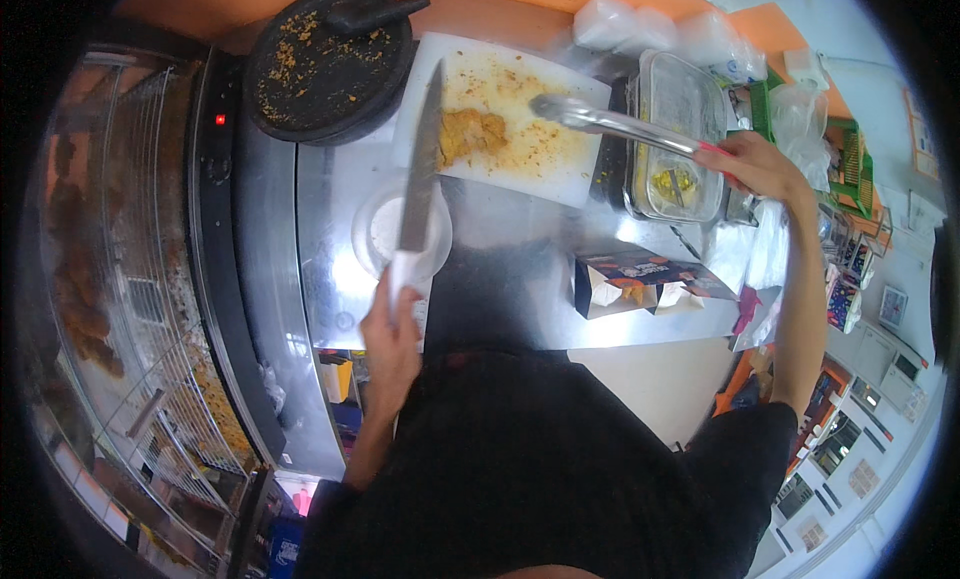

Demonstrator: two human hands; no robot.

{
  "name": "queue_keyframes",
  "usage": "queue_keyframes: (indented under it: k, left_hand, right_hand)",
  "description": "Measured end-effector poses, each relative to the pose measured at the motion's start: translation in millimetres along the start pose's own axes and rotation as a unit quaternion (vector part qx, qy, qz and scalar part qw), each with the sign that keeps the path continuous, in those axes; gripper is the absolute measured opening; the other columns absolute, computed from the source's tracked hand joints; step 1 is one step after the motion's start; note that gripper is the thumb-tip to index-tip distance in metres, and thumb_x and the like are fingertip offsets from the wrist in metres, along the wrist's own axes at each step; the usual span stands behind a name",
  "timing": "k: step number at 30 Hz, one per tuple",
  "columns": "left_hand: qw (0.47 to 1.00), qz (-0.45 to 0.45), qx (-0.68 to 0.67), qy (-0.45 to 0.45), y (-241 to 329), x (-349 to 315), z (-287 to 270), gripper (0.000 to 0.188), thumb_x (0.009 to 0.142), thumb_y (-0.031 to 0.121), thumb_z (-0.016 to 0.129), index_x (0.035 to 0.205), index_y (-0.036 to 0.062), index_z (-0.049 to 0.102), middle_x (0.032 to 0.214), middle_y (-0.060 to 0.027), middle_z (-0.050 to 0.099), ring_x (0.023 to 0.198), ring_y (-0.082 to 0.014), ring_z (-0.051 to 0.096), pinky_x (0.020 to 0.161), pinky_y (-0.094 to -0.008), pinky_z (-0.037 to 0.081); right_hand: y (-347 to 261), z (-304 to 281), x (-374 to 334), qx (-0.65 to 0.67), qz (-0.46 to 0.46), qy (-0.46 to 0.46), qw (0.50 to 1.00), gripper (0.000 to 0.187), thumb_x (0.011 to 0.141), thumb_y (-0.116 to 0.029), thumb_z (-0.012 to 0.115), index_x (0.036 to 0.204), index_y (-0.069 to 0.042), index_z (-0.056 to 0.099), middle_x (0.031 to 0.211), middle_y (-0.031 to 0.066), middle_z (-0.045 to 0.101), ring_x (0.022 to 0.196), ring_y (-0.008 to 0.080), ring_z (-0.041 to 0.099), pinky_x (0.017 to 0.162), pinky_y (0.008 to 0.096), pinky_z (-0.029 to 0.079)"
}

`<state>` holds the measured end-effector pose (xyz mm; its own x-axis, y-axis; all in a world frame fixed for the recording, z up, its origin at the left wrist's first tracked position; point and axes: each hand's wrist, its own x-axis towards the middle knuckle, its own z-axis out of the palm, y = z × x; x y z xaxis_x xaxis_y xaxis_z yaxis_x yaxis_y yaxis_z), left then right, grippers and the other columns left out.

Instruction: The person retrieves a food box and places it on a counter. They open a cooler, take out a bun, and place it in the box. They then retrieve fried chicken from a warmer, slice it, and add it to the box along with scrambled eggs. Finally, they place the box into a plastic bag.

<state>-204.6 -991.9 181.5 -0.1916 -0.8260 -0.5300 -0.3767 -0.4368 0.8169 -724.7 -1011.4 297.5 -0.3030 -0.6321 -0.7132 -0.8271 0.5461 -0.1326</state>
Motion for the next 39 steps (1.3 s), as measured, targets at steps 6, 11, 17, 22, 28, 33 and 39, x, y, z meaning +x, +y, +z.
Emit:
queue_keyframes:
  k: [6,11,17,22,28,33,39]
  left_hand:
    - [0.993,-0.095,0.070,0.031,17.0,-29.3,-29.1,0.042,0.111,0.022,0.052,0.149,0.0050,0.055,0.097,-0.0039,0.068,0.058,-0.0043,0.047,0.050,-0.0245,0.038]
    - [0.994,-0.068,0.080,0.016,27.5,-13.4,-23.5,0.042,0.110,0.019,0.052,0.149,0.0049,0.055,0.098,-0.0042,0.068,0.057,-0.0049,0.046,0.050,-0.0246,0.038]
    - [0.964,-0.033,0.264,-0.014,61.4,-6.6,-28.7,0.041,0.109,0.016,0.046,0.147,0.0022,0.054,0.098,-0.0175,0.074,0.061,-0.0208,0.065,0.063,-0.0388,0.052]
    - [0.974,-0.079,0.208,-0.031,84.9,-1.8,-23.4,0.040,0.110,0.017,0.049,0.146,0.0021,0.056,0.097,-0.0082,0.068,0.055,-0.0087,0.055,0.050,-0.0280,0.043]
    - [0.980,-0.082,0.178,-0.048,99.9,1.2,-15.6,0.041,0.110,0.017,0.047,0.147,0.0013,0.055,0.098,-0.0084,0.068,0.053,-0.0087,0.054,0.047,-0.0281,0.042]
    - [0.971,-0.086,0.215,-0.059,102.1,7.5,-14.5,0.038,0.110,0.017,0.044,0.144,0.0023,0.053,0.097,-0.0182,0.072,0.059,-0.0241,0.067,0.064,-0.0409,0.053]
    - [0.964,-0.069,0.249,-0.061,97.6,15.4,-17.0,0.038,0.109,0.016,0.044,0.143,0.0015,0.053,0.098,-0.0224,0.073,0.073,-0.0349,0.072,0.072,-0.0460,0.054]
  right_hand:
    - [-24.9,14.9,69.2,-0.051,-0.061,-0.045,0.996,0.085,0.077,-0.085,0.065,0.057,-0.002,0.064,0.048,0.0040,0.052,0.047,0.0173,0.057,0.049,0.0343,0.045]
    - [-28.9,16.8,72.9,-0.029,-0.073,-0.047,0.996,0.077,0.083,-0.074,0.072,0.061,-0.001,0.066,0.050,0.0020,0.052,0.047,0.0141,0.057,0.047,0.0307,0.045]
    - [-25.1,30.1,79.9,-0.003,-0.104,-0.062,0.993,0.080,0.079,-0.078,0.071,0.062,0.000,0.069,0.050,0.0060,0.054,0.049,0.0185,0.060,0.049,0.0347,0.045]
    - [-35.2,39.1,89.8,-0.003,-0.101,-0.077,0.992,0.080,0.081,-0.078,0.070,0.064,0.001,0.069,0.051,0.0067,0.053,0.049,0.0190,0.059,0.051,0.0348,0.045]
    - [-47.0,68.4,88.7,0.032,-0.122,-0.069,0.990,0.075,0.089,-0.070,0.070,0.075,0.004,0.072,0.057,0.0081,0.055,0.053,0.0190,0.060,0.051,0.0353,0.046]
    - [-62.6,93.8,94.8,0.034,-0.131,-0.064,0.989,0.084,0.085,-0.077,0.066,0.082,0.007,0.075,0.066,0.0168,0.065,0.068,0.0297,0.068,0.068,0.0433,0.053]
    - [-77.7,116.0,105.8,0.059,-0.129,-0.081,0.986,0.086,0.087,-0.078,0.064,0.083,0.008,0.074,0.066,0.0165,0.064,0.069,0.0311,0.067,0.070,0.0443,0.053]
